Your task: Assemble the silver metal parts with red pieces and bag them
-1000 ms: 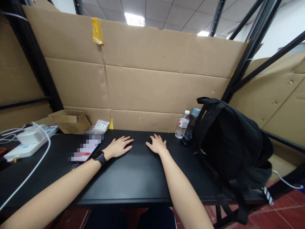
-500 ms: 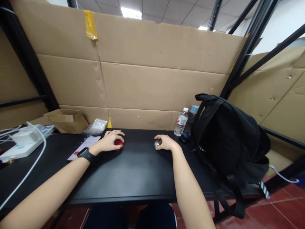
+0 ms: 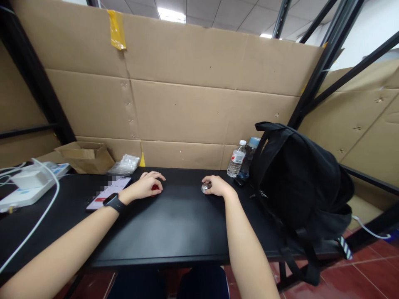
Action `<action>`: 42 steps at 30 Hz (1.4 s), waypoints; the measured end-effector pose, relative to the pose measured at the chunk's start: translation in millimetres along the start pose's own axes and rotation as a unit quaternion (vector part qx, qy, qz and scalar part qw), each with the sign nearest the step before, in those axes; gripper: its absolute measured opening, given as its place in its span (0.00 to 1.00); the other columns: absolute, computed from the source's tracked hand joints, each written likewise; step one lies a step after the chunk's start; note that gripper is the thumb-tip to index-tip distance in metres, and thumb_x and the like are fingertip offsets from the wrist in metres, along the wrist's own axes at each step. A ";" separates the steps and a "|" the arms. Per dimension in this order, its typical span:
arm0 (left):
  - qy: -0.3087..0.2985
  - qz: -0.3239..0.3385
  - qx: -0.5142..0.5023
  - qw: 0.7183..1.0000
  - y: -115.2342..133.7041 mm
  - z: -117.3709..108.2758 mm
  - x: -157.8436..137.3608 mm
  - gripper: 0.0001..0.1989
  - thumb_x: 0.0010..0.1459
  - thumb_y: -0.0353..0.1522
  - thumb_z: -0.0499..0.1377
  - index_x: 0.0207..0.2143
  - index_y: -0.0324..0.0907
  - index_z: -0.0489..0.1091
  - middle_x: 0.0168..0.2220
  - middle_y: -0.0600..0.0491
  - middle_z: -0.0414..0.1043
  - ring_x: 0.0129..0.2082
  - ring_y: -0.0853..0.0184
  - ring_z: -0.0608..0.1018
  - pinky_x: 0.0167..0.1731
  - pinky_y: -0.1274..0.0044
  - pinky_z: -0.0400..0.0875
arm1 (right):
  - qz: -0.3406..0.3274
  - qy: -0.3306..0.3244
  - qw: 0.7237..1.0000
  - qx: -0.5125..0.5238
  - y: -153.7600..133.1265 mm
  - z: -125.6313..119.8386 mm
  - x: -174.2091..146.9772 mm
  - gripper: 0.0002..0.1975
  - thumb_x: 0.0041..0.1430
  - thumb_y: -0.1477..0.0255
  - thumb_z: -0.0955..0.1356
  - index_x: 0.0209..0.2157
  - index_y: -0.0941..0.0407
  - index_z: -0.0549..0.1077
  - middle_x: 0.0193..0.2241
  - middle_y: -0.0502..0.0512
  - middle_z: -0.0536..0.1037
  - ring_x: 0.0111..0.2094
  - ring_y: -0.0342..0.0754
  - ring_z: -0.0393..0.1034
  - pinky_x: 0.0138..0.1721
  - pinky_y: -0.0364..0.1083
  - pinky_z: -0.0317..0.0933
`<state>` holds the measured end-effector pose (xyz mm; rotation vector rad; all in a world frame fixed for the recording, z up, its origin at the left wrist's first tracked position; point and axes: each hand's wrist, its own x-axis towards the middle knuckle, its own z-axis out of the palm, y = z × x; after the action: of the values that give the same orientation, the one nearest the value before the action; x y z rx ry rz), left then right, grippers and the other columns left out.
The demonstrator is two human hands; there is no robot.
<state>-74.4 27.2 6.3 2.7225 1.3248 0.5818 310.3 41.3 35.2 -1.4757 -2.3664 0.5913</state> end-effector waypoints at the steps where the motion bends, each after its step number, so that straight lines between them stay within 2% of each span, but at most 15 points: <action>1: 0.003 0.004 -0.003 1.000 0.5 0.5 0.1 0.06 0.58 0.35 0.63 0.30 0.49 0.80 0.55 0.53 0.74 0.59 0.54 0.68 0.55 0.63 0.55 | 0.000 0.001 1.000 0.004 0.3 0.1 0.1 0.26 0.46 0.75 0.77 0.51 0.55 0.78 0.44 0.57 0.84 0.44 0.52 0.79 0.48 0.45 0.68; 7: 0.027 0.018 -0.004 0.999 8.4 -1.6 1.6 0.08 0.62 0.35 0.62 0.29 0.47 0.77 0.51 0.54 0.76 0.57 0.57 0.69 0.52 0.65 0.53 | 0.004 0.001 1.000 0.031 3.3 0.8 1.0 0.26 0.46 0.76 0.77 0.50 0.55 0.78 0.43 0.57 0.84 0.44 0.52 0.79 0.47 0.45 0.69; 13: 0.063 0.062 -0.020 0.996 29.1 -11.6 3.8 0.09 0.69 0.39 0.55 0.39 0.47 0.73 0.49 0.53 0.77 0.54 0.62 0.71 0.49 0.68 0.54 | -0.006 0.009 1.000 0.027 3.8 1.3 0.5 0.25 0.46 0.75 0.77 0.49 0.55 0.78 0.42 0.57 0.84 0.43 0.52 0.80 0.46 0.45 0.69; 18: 0.051 0.095 -0.027 0.994 57.3 -3.9 5.1 0.09 0.71 0.38 0.53 0.41 0.48 0.72 0.43 0.54 0.77 0.52 0.63 0.72 0.48 0.69 0.54 | -0.009 0.007 1.000 0.013 1.6 0.0 -1.0 0.25 0.47 0.75 0.76 0.50 0.55 0.78 0.43 0.57 0.84 0.44 0.52 0.79 0.47 0.45 0.68; 22: 0.032 0.124 -0.024 0.992 73.0 6.5 4.7 0.09 0.70 0.39 0.55 0.38 0.48 0.73 0.41 0.54 0.77 0.55 0.61 0.69 0.49 0.68 0.53 | -0.010 0.006 1.000 -0.002 -1.9 -0.5 -2.6 0.24 0.47 0.76 0.75 0.50 0.55 0.78 0.43 0.56 0.84 0.44 0.52 0.79 0.46 0.44 0.68; 25: 0.020 0.125 -0.015 0.992 70.9 10.0 3.9 0.10 0.66 0.44 0.60 0.41 0.49 0.74 0.44 0.52 0.77 0.57 0.57 0.67 0.49 0.67 0.54 | -0.013 0.006 1.000 -0.008 -4.3 -0.9 -3.5 0.24 0.48 0.78 0.74 0.49 0.55 0.78 0.43 0.56 0.84 0.43 0.51 0.79 0.46 0.43 0.68; 29: 0.003 0.125 -0.008 0.992 58.3 11.8 4.2 0.11 0.66 0.45 0.59 0.45 0.52 0.76 0.49 0.52 0.77 0.57 0.56 0.66 0.49 0.66 0.54 | -0.013 0.005 1.000 -0.009 -3.7 -1.9 -3.9 0.25 0.47 0.78 0.74 0.50 0.55 0.78 0.43 0.55 0.84 0.44 0.50 0.79 0.45 0.42 0.68; 33: -0.002 0.116 -0.013 0.993 53.0 13.9 5.3 0.10 0.66 0.44 0.59 0.39 0.50 0.77 0.47 0.52 0.77 0.57 0.56 0.66 0.49 0.66 0.53 | -0.012 0.016 1.000 -0.007 -2.4 -3.0 -4.0 0.25 0.47 0.78 0.74 0.49 0.54 0.79 0.42 0.55 0.84 0.43 0.50 0.79 0.45 0.42 0.68; 37: -0.006 0.105 -0.022 0.994 57.5 13.5 4.8 0.08 0.66 0.41 0.59 0.38 0.48 0.75 0.44 0.53 0.78 0.55 0.58 0.68 0.48 0.67 0.53 | -0.035 0.033 0.999 0.012 -8.8 -3.4 -4.4 0.21 0.48 0.78 0.74 0.47 0.55 0.79 0.40 0.54 0.84 0.41 0.48 0.79 0.44 0.42 0.68; 42: 0.030 0.066 -0.038 0.997 64.4 5.7 5.3 0.08 0.68 0.36 0.55 0.37 0.46 0.72 0.38 0.54 0.78 0.45 0.63 0.75 0.45 0.70 0.55 | -0.085 0.053 0.992 0.078 -27.6 3.9 -3.4 0.20 0.51 0.77 0.73 0.48 0.55 0.78 0.40 0.54 0.83 0.41 0.48 0.78 0.42 0.43 0.69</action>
<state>-21.4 -8.6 16.4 2.7653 1.1161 0.7149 288.4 26.7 45.1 -1.1965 -2.2789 0.6236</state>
